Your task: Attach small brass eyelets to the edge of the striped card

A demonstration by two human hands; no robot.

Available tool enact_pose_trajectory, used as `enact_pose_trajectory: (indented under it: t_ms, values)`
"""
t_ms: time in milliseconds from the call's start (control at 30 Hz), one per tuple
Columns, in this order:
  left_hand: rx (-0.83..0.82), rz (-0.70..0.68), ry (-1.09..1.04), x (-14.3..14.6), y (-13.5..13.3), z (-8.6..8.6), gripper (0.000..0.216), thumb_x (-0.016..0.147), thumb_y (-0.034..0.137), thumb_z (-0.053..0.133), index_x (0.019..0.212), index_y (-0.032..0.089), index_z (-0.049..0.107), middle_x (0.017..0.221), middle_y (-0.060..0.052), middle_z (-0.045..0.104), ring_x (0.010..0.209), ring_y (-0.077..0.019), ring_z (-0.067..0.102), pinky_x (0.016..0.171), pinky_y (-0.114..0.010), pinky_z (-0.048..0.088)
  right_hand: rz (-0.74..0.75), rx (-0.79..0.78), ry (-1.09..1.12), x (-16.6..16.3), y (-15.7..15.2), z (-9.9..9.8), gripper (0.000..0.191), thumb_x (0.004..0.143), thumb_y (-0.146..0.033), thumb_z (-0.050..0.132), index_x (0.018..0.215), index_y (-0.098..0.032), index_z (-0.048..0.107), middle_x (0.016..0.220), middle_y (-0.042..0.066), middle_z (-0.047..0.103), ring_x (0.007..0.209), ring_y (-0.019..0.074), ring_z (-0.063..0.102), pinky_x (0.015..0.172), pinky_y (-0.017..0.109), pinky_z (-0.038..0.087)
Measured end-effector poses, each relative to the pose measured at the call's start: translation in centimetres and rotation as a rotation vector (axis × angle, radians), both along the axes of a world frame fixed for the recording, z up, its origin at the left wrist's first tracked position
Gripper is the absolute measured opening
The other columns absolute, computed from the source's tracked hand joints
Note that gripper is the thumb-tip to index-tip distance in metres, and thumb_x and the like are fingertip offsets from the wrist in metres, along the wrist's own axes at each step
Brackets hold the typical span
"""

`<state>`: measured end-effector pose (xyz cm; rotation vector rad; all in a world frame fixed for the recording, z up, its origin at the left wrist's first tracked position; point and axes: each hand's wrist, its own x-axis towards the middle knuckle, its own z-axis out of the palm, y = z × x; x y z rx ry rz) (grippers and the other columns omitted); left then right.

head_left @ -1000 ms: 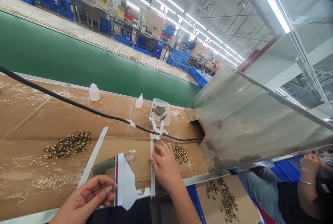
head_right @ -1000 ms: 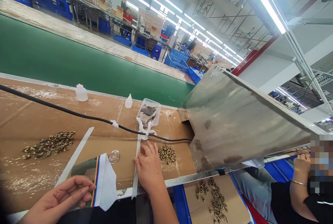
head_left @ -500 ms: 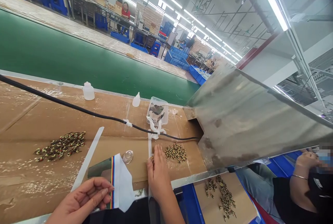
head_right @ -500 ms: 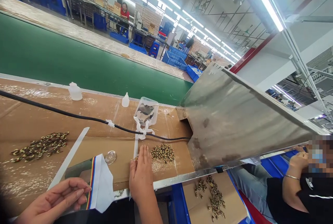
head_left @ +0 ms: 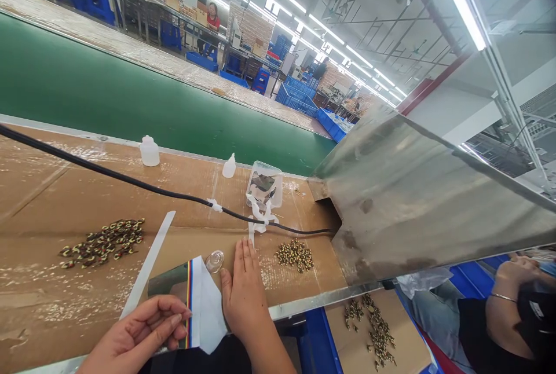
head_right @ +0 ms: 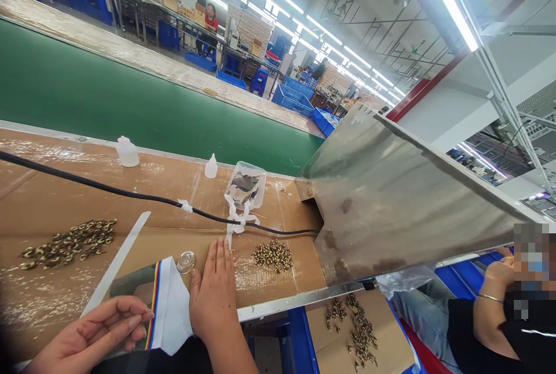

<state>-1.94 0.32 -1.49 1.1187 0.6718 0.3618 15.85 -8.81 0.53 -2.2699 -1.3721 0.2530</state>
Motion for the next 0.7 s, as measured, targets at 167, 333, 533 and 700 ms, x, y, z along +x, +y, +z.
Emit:
enact_pose_trajectory:
  t_ms: [167,333,533,700]
  values:
    - [-0.006,-0.013,-0.009,-0.1,-0.1,0.3,0.023,0.074,0.046,0.069,0.081,0.025,0.073,0.068,-0.001,0.071,0.066,-0.0194,0.064,0.061,-0.025,0.054,0.057,0.051,0.010,0.4,0.1,0.2,0.053,0.097,-0.026,0.034,0.146,-0.006,0.025,0.152,0.014,0.022,0.141,0.0238,0.016,0.114,0.046,0.023]
    - [-0.006,-0.002,-0.002,0.0,-0.1,0.1,0.023,0.074,0.046,0.070,0.080,0.025,0.073,0.069,-0.001,0.072,0.066,-0.0193,0.064,0.060,-0.025,0.054,0.045,0.233,0.074,1.9,-1.2,0.2,0.048,0.097,-0.019,0.029,0.145,-0.014,0.028,0.150,0.009,0.031,0.139,0.0176,0.024,0.112,0.042,0.029]
    - [-0.007,0.007,0.011,0.1,-0.1,0.1,0.022,0.072,0.046,0.072,0.080,0.025,0.074,0.068,-0.001,0.072,0.066,-0.0205,0.065,0.060,-0.026,0.055,-0.109,0.377,0.084,3.7,-4.4,-0.6,0.042,0.097,-0.020,0.030,0.137,-0.018,0.042,0.139,0.011,0.047,0.131,0.0191,0.040,0.106,0.043,0.038]
    - [0.000,0.003,0.023,0.1,0.0,0.3,0.024,0.071,0.047,0.072,0.078,0.025,0.074,0.066,-0.001,0.072,0.064,-0.0201,0.065,0.059,-0.025,0.055,-0.208,0.392,0.092,3.2,-6.2,-0.3,0.023,0.093,-0.025,0.043,0.109,-0.020,0.059,0.109,0.010,0.062,0.101,0.0202,0.059,0.083,0.034,0.052]
